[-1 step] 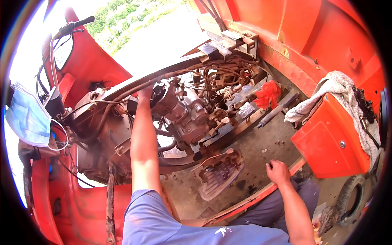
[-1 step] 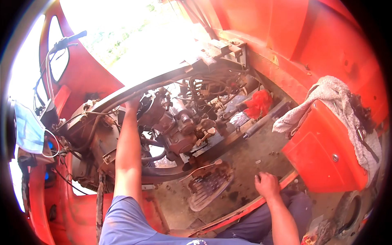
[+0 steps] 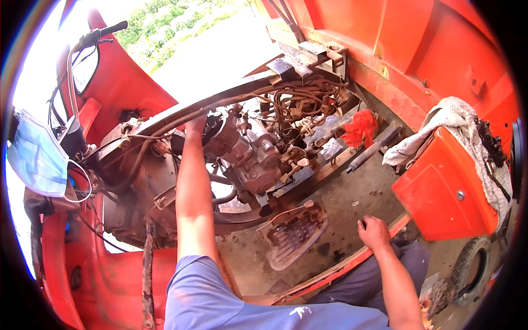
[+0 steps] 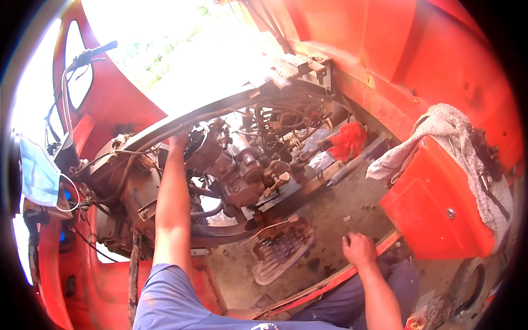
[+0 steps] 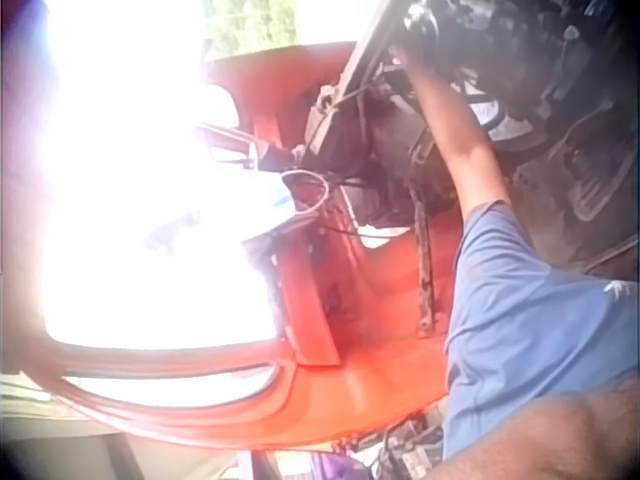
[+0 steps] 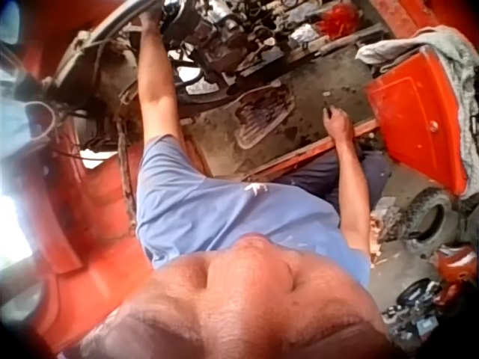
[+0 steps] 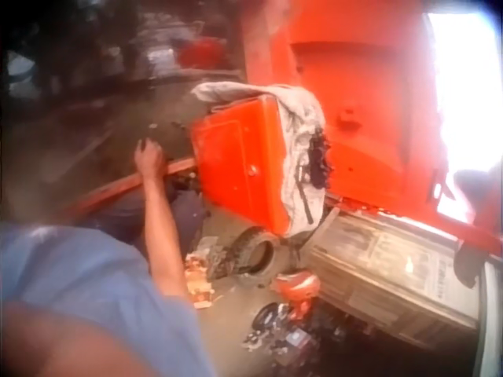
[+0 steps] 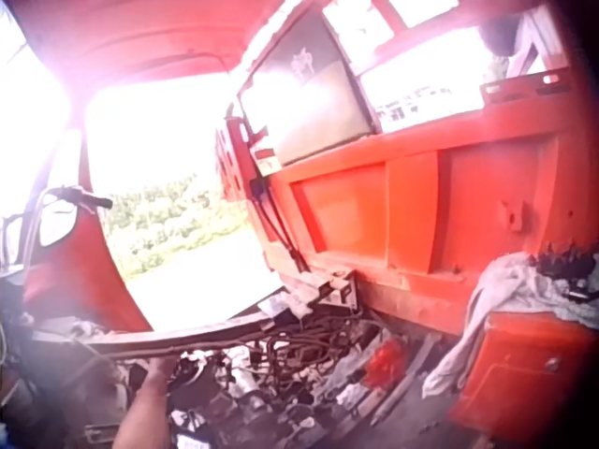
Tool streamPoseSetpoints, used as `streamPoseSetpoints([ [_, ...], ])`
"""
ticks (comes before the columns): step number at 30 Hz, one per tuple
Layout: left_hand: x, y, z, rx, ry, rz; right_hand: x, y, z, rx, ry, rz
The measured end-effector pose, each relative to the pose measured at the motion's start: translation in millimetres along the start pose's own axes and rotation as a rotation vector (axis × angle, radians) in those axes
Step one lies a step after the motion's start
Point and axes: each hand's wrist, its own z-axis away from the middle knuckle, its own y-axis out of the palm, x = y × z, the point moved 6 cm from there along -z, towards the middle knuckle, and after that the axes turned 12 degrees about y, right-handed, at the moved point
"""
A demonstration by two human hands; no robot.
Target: The person repairs a motorcycle engine by using a socket wrench to work on bolts and handling internal engine components by hand.
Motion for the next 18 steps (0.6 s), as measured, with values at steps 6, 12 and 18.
streamPoseSetpoints([
  [6, 6, -34, 23, -0.268, 0.460, -0.338, 12, 0, -3, 0.013, -0.023, -0.021],
  [12, -14, -50, 19, -0.162, 0.238, 0.311, 8, 1, -4, 0.014, -0.021, 0.005],
  [18, -31, -49, 15, -0.143, 0.103, 0.102, 6, -5, 0, 0.001, 0.013, -0.008],
])
